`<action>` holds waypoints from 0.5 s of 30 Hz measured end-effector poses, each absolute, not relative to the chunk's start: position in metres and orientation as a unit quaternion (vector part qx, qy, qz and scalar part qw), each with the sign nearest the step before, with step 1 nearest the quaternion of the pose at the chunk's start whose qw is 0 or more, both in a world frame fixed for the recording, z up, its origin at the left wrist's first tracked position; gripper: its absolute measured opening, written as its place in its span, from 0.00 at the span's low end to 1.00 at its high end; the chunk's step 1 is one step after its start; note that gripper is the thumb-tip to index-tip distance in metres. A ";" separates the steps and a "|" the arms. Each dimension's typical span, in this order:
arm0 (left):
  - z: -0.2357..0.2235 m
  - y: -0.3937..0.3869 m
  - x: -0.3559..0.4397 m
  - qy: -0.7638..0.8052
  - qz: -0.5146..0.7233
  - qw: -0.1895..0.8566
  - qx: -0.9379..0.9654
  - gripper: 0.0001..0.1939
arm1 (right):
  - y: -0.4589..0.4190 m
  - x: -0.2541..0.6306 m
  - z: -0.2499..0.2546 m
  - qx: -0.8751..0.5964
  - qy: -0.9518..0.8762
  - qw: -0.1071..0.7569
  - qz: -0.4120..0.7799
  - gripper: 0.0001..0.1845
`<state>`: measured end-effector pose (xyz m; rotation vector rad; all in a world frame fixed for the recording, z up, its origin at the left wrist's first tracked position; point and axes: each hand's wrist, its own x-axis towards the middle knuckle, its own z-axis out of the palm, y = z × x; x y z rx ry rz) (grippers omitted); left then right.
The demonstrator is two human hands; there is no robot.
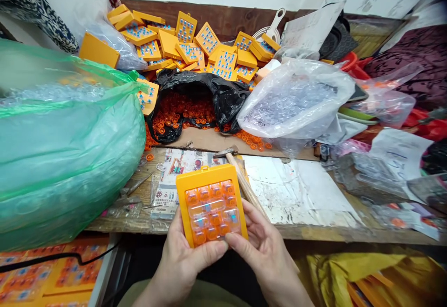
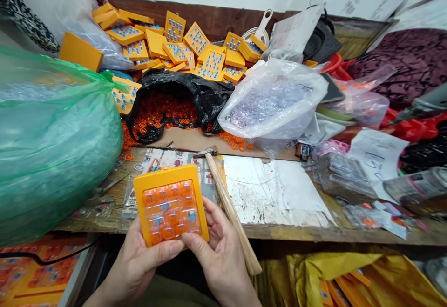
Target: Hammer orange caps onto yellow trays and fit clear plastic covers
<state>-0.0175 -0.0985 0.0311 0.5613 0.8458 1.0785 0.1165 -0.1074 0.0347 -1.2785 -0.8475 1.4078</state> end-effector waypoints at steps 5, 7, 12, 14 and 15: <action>0.037 -0.102 -0.029 0.418 0.469 0.738 0.248 0.43 | -0.108 0.125 0.032 -0.510 -0.353 0.486 0.616 0.33; 0.045 -0.101 -0.043 0.420 0.468 0.738 0.245 0.48 | -0.108 0.136 0.032 -0.504 -0.379 0.447 0.635 0.33; 0.064 -0.114 -0.106 0.537 0.424 0.629 0.370 0.30 | -0.117 0.132 0.023 -0.512 -0.547 0.351 0.561 0.25; 0.064 -0.137 -0.139 0.610 0.360 0.544 0.450 0.20 | -0.120 0.110 0.017 -0.477 -0.620 0.373 0.499 0.23; 0.062 -0.154 -0.156 0.643 0.330 0.508 0.469 0.18 | -0.122 0.096 0.014 -0.440 -0.651 0.380 0.488 0.23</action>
